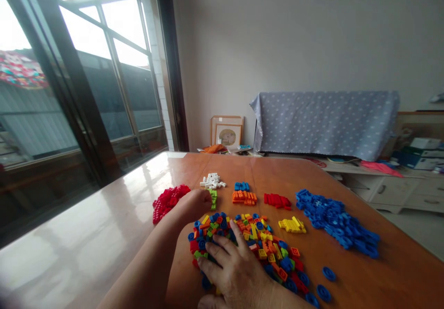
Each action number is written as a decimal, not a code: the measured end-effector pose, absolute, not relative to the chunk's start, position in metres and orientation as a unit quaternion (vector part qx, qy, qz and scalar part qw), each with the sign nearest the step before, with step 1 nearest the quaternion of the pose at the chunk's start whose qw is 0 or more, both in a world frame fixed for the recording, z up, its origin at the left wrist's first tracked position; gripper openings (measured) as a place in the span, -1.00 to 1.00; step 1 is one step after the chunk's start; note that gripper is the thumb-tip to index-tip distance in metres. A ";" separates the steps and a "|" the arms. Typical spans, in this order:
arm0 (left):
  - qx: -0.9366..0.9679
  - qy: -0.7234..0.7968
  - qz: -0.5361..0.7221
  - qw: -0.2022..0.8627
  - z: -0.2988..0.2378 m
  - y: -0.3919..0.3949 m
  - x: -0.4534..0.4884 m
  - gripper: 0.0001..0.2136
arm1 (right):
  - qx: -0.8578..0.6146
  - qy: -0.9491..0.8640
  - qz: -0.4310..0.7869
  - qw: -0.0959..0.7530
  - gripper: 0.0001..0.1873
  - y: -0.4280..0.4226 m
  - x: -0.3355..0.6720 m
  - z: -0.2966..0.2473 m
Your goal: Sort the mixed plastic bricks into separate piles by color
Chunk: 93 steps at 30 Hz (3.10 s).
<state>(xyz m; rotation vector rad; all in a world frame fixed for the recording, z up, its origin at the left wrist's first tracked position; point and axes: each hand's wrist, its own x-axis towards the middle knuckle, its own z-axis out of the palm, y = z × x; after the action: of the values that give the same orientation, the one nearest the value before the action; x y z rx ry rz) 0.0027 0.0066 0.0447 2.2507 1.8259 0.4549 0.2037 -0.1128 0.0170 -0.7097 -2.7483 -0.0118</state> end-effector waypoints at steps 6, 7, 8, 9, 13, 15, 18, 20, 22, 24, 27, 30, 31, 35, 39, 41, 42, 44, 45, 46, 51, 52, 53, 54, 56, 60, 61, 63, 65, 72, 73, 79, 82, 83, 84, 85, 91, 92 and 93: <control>0.784 0.611 0.033 0.108 0.042 0.006 0.001 -0.80 | -0.262 -0.940 -0.008 0.220 -0.50 -0.110 0.209 0.017; 0.787 0.607 0.029 0.109 0.040 0.007 0.001 -0.77 | -0.269 -0.936 -0.006 0.229 -0.53 -0.110 0.210 0.018; 0.790 0.603 0.024 0.110 0.038 0.008 0.001 -0.75 | -0.275 -0.932 -0.003 0.234 -0.56 -0.110 0.212 0.019; 0.793 0.599 0.020 0.109 0.036 0.008 0.001 -0.73 | -0.282 -0.929 -0.001 0.239 -0.57 -0.110 0.213 0.020; 0.797 0.596 0.015 0.100 0.029 0.011 0.002 -0.80 | -0.303 -0.920 0.008 0.247 -0.59 -0.109 0.219 0.024; 0.801 0.591 0.012 0.096 0.028 0.012 0.004 -0.87 | -0.311 -0.920 0.012 0.237 -0.59 -0.108 0.222 0.026; 0.808 0.582 0.008 0.090 0.029 0.012 0.007 -0.90 | -0.314 -0.920 0.014 0.233 -0.60 -0.107 0.224 0.027; 0.809 0.582 0.008 0.085 0.031 0.010 0.010 -0.91 | -0.315 -0.917 0.013 0.245 -0.61 -0.106 0.226 0.027; 0.809 0.583 0.009 0.082 0.033 0.008 0.012 -0.92 | -0.316 -0.912 0.012 0.260 -0.64 -0.105 0.228 0.026; 0.810 0.581 0.014 0.081 0.034 0.006 0.012 -0.92 | -0.321 -0.905 0.011 0.280 -0.68 -0.104 0.230 0.027; 0.805 0.584 0.050 0.095 0.034 0.007 0.009 -0.93 | -0.337 -0.886 0.008 0.318 -0.72 -0.101 0.232 0.027; 0.786 0.585 0.137 0.146 0.033 0.010 0.004 -0.94 | -0.357 -0.862 0.015 0.358 -0.73 -0.094 0.236 0.027; 0.778 0.578 0.173 0.176 0.034 0.011 0.004 -0.93 | -0.363 -0.854 0.022 0.373 -0.74 -0.091 0.237 0.027; 0.742 0.498 0.287 0.345 0.037 0.008 0.018 -0.87 | -0.393 -0.810 0.090 0.427 -0.79 -0.081 0.244 0.026; 0.706 0.417 0.330 0.467 0.043 -0.007 0.049 -0.85 | -0.446 -0.755 0.170 0.451 -0.87 -0.076 0.246 0.027; 0.675 0.386 0.345 0.526 0.044 -0.015 0.063 -0.80 | -0.465 -0.734 0.193 0.456 -0.84 -0.075 0.246 0.028; 0.658 0.373 0.352 0.551 0.044 -0.018 0.069 -0.78 | -0.470 -0.727 0.205 0.456 -0.84 -0.075 0.246 0.028; 0.629 0.351 0.361 0.592 0.043 -0.022 0.076 -0.73 | -0.470 -0.723 0.228 0.452 -0.86 -0.072 0.247 0.028; 0.619 0.344 0.363 0.605 0.043 -0.022 0.078 -0.71 | -0.470 -0.723 0.235 0.449 -0.88 -0.070 0.248 0.027; 0.612 0.339 0.366 0.614 0.042 -0.023 0.079 -0.69 | -0.474 -0.722 0.236 0.446 -0.88 -0.066 0.252 0.026; 0.620 0.374 0.392 0.568 0.041 -0.014 0.072 -0.71 | -0.552 -0.699 0.182 0.416 -0.86 -0.029 0.298 0.018; 0.627 0.385 0.399 0.548 0.041 -0.011 0.069 -0.72 | -0.580 -0.687 0.168 0.403 -0.85 -0.020 0.312 0.016; 0.633 0.394 0.405 0.529 0.041 -0.008 0.066 -0.73 | -0.609 -0.675 0.151 0.389 -0.85 -0.011 0.326 0.015; 0.637 0.400 0.411 0.515 0.041 -0.006 0.064 -0.74 | -0.634 -0.667 0.137 0.367 -0.85 -0.004 0.340 0.013; 0.640 0.409 0.421 0.495 0.041 -0.004 0.061 -0.76 | -0.675 -0.661 0.109 0.308 -0.85 0.007 0.363 0.010; 0.637 0.426 0.427 0.481 0.043 -0.003 0.059 -0.77 | -0.709 -0.669 0.090 0.205 -0.85 0.012 0.384 0.004; 0.636 0.428 0.426 0.480 0.044 -0.003 0.058 -0.77 | -0.711 -0.670 0.092 0.193 -0.86 0.011 0.385 0.003; 0.635 0.432 0.426 0.478 0.044 -0.002 0.058 -0.76 | -0.712 -0.672 0.096 0.181 -0.89 0.010 0.385 0.002; 0.636 0.435 0.427 0.474 0.042 0.000 0.056 -0.75 | -0.714 -0.671 0.096 0.173 -0.89 0.010 0.385 0.002; 0.637 0.440 0.428 0.467 0.039 0.005 0.052 -0.70 | -0.719 -0.668 0.096 0.165 -0.87 0.010 0.389 0.005; 0.635 0.440 0.429 0.468 0.039 0.005 0.052 -0.70 | -0.721 -0.667 0.097 0.162 -0.87 0.011 0.389 0.005; 0.632 0.437 0.428 0.476 0.039 0.005 0.051 -0.70 | -0.734 -0.654 0.090 0.160 -0.85 0.012 0.389 0.002; 0.618 0.443 0.437 0.480 0.042 0.004 0.050 -0.69 | -0.732 -0.654 0.081 0.171 -0.84 0.010 0.386 0.007; 0.613 0.447 0.440 0.481 0.043 0.003 0.049 -0.69 | -0.727 -0.658 0.078 0.181 -0.84 0.008 0.384 0.009; 0.609 0.451 0.442 0.481 0.045 0.003 0.049 -0.68 | -0.717 -0.664 0.077 0.195 -0.83 0.006 0.382 0.012; 0.606 0.452 0.444 0.481 0.046 0.002 0.048 -0.67 | -0.705 -0.673 0.076 0.212 -0.82 0.004 0.379 0.014; 0.608 0.438 0.459 0.477 0.050 0.003 0.047 -0.68 | -0.610 -0.724 0.106 0.304 -0.73 -0.013 0.360 0.025; 0.613 0.436 0.457 0.475 0.050 0.003 0.047 -0.69 | -0.597 -0.732 0.121 0.306 -0.73 -0.017 0.356 0.028; 0.618 0.436 0.454 0.471 0.050 0.003 0.047 -0.69 | -0.585 -0.739 0.137 0.304 -0.73 -0.022 0.352 0.031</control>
<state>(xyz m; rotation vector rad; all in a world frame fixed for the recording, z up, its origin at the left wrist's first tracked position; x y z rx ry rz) 0.0467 0.0028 0.0498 1.5141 1.0681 1.1126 0.3520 -0.0218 0.0310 -1.5493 -1.9588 0.3617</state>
